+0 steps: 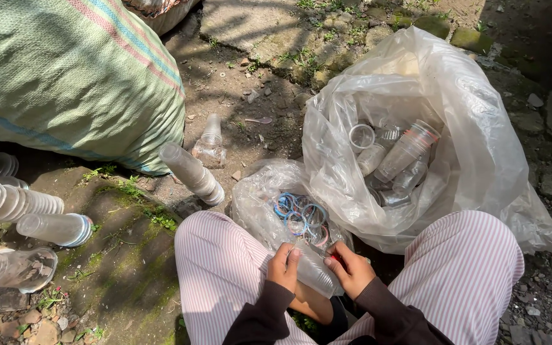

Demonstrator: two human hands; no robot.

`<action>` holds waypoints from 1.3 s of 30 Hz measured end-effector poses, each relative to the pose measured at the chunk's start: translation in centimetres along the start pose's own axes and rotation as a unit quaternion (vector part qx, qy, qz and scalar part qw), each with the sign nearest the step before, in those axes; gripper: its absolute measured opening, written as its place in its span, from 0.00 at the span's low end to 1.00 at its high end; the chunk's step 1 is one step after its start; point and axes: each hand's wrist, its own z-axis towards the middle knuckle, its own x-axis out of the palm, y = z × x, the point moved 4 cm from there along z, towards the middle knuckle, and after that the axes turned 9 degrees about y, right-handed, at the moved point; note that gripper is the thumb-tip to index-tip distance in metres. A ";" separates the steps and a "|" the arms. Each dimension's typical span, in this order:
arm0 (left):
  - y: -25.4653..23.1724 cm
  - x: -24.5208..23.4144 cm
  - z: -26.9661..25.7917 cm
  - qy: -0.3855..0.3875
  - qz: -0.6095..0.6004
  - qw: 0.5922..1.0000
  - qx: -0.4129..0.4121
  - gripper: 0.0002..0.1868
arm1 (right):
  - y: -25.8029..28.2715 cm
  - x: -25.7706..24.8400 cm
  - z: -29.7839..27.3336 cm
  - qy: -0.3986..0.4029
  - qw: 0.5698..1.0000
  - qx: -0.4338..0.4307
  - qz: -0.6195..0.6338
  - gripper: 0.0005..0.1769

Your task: Cutting the rims off plastic cups and sorting the components into bags for recycling

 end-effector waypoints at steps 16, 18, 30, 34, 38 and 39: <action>2.2 0.4 0.3 -0.032 -0.006 0.999 -0.017 0.03 | 1.3 0.5 -0.5 -0.021 0.988 0.026 -0.149 0.14; 1.5 0.3 0.1 -0.044 0.033 0.999 0.000 0.02 | 1.6 0.4 -0.7 -0.030 0.986 0.028 -0.159 0.13; 1.0 0.8 0.0 -0.066 0.112 0.987 0.099 0.10 | 2.8 3.5 -2.1 -0.165 0.957 -0.003 -0.239 0.14; 1.3 1.1 0.2 -0.063 0.098 0.989 0.093 0.12 | 4.3 4.0 -2.4 -0.210 0.939 -0.011 -0.273 0.12; 1.9 1.2 0.2 -0.062 0.088 0.992 0.065 0.11 | 3.1 4.2 -2.1 -0.141 0.969 0.092 -0.178 0.13; 2.0 1.2 0.2 -0.060 0.086 0.993 0.056 0.11 | 3.8 4.2 -2.4 -0.193 0.949 -0.002 -0.250 0.12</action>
